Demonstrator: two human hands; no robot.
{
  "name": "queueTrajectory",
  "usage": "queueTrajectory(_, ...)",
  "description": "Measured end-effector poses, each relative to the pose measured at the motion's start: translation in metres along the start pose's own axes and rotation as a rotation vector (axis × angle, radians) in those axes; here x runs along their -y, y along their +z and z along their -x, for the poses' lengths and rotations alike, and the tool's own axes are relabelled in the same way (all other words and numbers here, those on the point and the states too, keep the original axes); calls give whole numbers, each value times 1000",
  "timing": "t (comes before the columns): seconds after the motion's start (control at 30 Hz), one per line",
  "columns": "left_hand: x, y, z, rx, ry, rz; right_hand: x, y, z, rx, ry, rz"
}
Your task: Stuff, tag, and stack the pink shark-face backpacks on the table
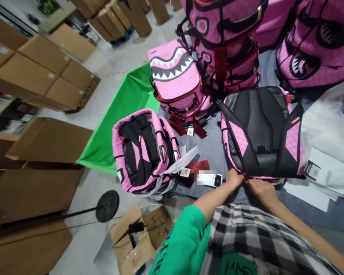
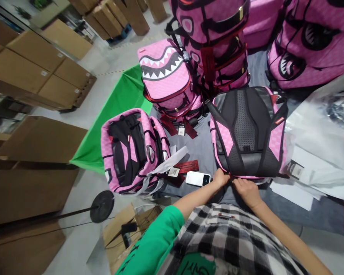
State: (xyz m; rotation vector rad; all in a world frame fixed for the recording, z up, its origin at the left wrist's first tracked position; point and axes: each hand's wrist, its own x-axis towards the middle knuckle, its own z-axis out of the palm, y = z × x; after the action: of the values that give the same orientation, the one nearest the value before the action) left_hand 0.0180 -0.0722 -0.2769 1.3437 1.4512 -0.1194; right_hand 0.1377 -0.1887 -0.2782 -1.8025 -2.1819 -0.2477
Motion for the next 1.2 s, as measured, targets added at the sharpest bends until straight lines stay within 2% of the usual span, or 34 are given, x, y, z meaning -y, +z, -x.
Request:
queueTrajectory(0.37, 8, 5, -4, 186, 5, 17, 0, -4, -5, -2, 10, 82)
queueTrajectory(0.87, 0, 4, 4, 1, -44, -41, 1, -6, -7, 33, 29, 112)
queueTrajectory(1.2, -4, 10, 7, -31, -32, -34, 3, -10, 3, 36, 61, 81)
